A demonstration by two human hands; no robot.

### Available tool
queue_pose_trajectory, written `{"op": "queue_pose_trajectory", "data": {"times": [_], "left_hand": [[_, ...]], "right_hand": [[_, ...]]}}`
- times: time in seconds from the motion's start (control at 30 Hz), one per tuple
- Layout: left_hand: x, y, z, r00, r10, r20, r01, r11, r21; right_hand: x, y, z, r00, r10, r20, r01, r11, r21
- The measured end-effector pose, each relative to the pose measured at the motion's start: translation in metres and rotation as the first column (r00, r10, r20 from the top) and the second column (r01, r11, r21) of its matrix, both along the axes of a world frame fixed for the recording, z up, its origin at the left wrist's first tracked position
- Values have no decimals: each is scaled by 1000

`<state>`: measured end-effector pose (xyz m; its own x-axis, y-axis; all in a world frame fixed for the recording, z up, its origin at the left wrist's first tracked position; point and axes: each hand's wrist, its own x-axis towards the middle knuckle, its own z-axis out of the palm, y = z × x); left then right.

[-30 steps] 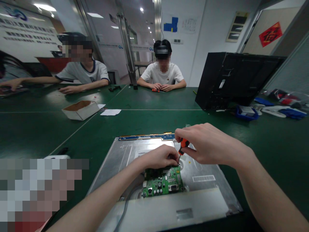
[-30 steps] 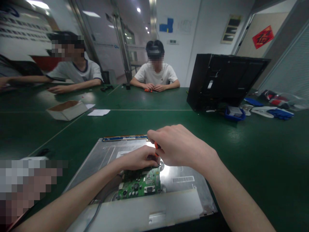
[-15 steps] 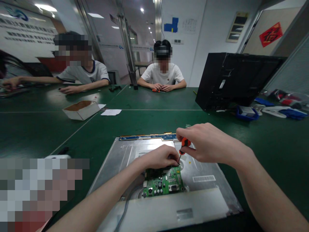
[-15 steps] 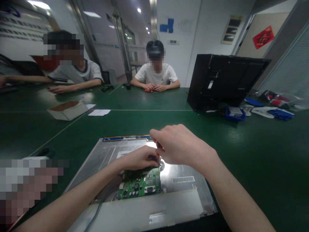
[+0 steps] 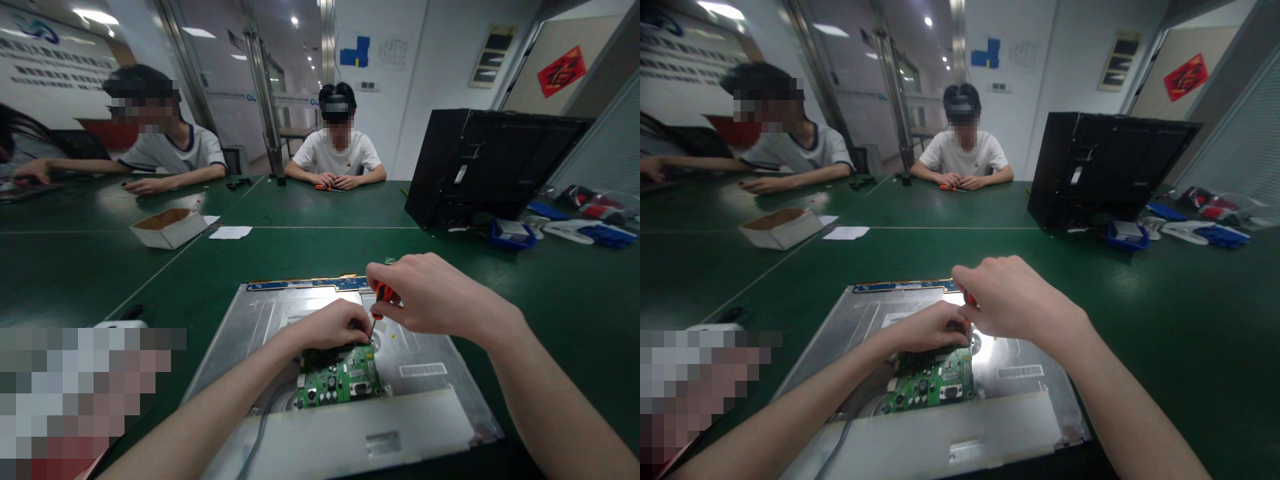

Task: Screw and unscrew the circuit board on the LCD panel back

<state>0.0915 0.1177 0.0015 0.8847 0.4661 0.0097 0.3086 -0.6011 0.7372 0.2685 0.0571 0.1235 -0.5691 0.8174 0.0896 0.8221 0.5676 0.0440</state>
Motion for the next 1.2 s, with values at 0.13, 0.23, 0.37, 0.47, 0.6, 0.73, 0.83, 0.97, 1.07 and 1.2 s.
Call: {"op": "queue_pose_trajectory", "data": {"times": [0.13, 0.23, 0.37, 0.47, 0.6, 0.73, 0.83, 0.97, 1.07, 1.2], "left_hand": [[0, -1, 1, 1000, 4, 0, -4, 1000, -3], [0, -1, 1, 1000, 9, 0, -9, 1000, -4], [1, -1, 1, 1000, 8, 0, -8, 1000, -4], [1, 0, 1, 1000, 4, -2, -4, 1000, -8], [-1, 0, 1, 1000, 9, -2, -9, 1000, -17], [-2, -1, 2, 1000, 21, 9, -21, 1000, -23], [-2, -2, 5, 999, 32, 24, -32, 999, -20], [-6, 0, 17, 995, 86, 41, -86, 996, 5], [-13, 3, 31, 985, 167, 37, -169, 984, 64], [-29, 5, 50, 955, 293, -34, -282, 941, 186]], "right_hand": [[1, 1, -1, 1000, -14, -1, 14, 1000, 24], [2, 0, 0, 999, 9, -43, -10, 1000, -16], [2, 0, 1, 998, 38, -59, -42, 998, -53], [2, -1, 1, 998, 42, -47, -44, 998, -42], [4, -2, 4, 995, 65, -81, -68, 997, -37], [7, -3, 8, 994, 37, -105, -41, 998, -40], [9, -3, 10, 994, 15, -113, -20, 999, -45], [13, -4, 12, 991, 5, -136, -11, 999, -48], [16, -6, 14, 988, -2, -152, -4, 999, -35], [20, -10, 18, 984, -6, -179, 2, 1000, -22]]}}
